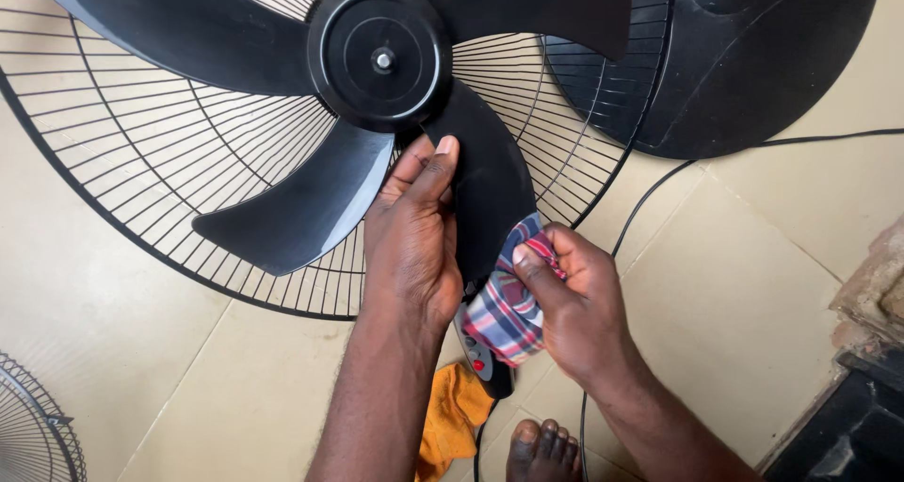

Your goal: The person wipes the control panel, stand, and blades of a black pedestal fan using a plaid cloth and an orange cloth. The person rotates the fan head to access different areas and wipes the central hub and blades systematically.

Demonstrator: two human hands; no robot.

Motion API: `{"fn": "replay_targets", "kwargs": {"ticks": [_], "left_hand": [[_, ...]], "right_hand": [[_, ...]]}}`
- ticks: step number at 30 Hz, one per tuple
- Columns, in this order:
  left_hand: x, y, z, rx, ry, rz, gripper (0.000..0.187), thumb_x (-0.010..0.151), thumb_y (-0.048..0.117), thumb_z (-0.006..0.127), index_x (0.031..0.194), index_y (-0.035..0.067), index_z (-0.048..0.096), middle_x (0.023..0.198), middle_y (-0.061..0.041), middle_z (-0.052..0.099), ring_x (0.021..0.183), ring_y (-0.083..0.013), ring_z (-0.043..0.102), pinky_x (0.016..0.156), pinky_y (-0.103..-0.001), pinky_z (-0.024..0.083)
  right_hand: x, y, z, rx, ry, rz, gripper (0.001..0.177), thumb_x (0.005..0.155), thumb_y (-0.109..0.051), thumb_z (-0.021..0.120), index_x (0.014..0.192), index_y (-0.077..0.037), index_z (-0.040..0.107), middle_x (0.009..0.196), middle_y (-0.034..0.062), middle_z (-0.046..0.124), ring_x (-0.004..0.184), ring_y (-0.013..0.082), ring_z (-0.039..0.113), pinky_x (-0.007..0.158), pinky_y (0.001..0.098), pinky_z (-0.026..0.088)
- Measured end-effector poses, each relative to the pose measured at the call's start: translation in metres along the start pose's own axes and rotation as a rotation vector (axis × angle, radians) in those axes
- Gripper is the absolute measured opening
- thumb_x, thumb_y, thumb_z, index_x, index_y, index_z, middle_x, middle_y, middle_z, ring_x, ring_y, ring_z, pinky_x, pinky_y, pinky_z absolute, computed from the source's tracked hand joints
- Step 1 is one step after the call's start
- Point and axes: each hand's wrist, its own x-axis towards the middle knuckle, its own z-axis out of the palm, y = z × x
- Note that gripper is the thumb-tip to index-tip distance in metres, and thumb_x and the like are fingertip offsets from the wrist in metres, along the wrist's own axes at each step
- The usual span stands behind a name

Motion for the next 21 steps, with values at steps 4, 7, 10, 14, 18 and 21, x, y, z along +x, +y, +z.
{"fn": "replay_targets", "kwargs": {"ticks": [4,7,10,14,18,21], "left_hand": [[0.005,0.003,0.002,-0.019,-0.019,0.05,0.023,0.096,0.009,0.071,0.118,0.003,0.07,0.099,-0.001,0.071,0.091,-0.0094,0.062,0.092,-0.027,0.054],[0.001,0.015,-0.003,-0.083,-0.058,0.064,0.027,0.095,0.011,0.068,0.12,0.001,0.069,0.105,-0.004,0.072,0.098,-0.0101,0.066,0.097,-0.028,0.057],[0.0,0.011,-0.004,-0.15,-0.072,0.029,0.029,0.093,0.01,0.067,0.121,0.002,0.068,0.109,-0.006,0.071,0.102,-0.0114,0.067,0.098,-0.029,0.057],[0.006,0.008,-0.009,-0.165,-0.085,0.014,0.028,0.094,0.009,0.069,0.121,0.001,0.068,0.108,-0.007,0.07,0.099,-0.0125,0.067,0.093,-0.028,0.058],[0.008,0.011,-0.001,-0.197,0.002,-0.115,0.025,0.09,0.009,0.072,0.115,0.007,0.069,0.098,-0.006,0.068,0.083,-0.0157,0.064,0.077,-0.031,0.057],[0.009,0.008,-0.002,-0.124,0.001,-0.098,0.02,0.09,0.01,0.07,0.11,0.008,0.069,0.092,-0.002,0.067,0.082,-0.0109,0.065,0.074,-0.027,0.056]], "right_hand": [[-0.014,-0.002,-0.026,-0.299,0.115,-0.205,0.021,0.104,-0.007,0.066,0.086,0.003,0.063,0.072,0.0091,0.059,0.058,0.008,0.052,0.05,0.0272,0.044],[-0.012,-0.039,-0.015,-0.308,0.111,-0.537,0.026,0.096,-0.011,0.063,0.117,-0.001,0.051,0.093,0.0025,0.06,0.073,0.0009,0.061,0.055,0.0208,0.053],[0.007,-0.076,0.014,-0.722,0.123,-0.822,0.023,0.093,-0.009,0.068,0.112,0.0,0.062,0.094,0.0074,0.061,0.076,0.0101,0.064,0.06,0.0251,0.054],[0.029,-0.093,0.044,-1.175,0.069,-1.066,0.022,0.09,-0.008,0.074,0.111,0.0,0.073,0.094,0.0111,0.063,0.076,0.018,0.067,0.061,0.0285,0.054],[0.027,-0.08,0.047,-1.282,-0.054,-1.011,0.022,0.091,-0.009,0.075,0.112,-0.004,0.076,0.087,0.0074,0.062,0.066,0.0157,0.066,0.052,0.0294,0.05],[0.009,-0.07,0.034,-1.263,-0.126,-0.93,0.023,0.09,-0.009,0.073,0.112,-0.002,0.075,0.082,0.0058,0.062,0.061,0.0141,0.064,0.049,0.0297,0.049]]}}
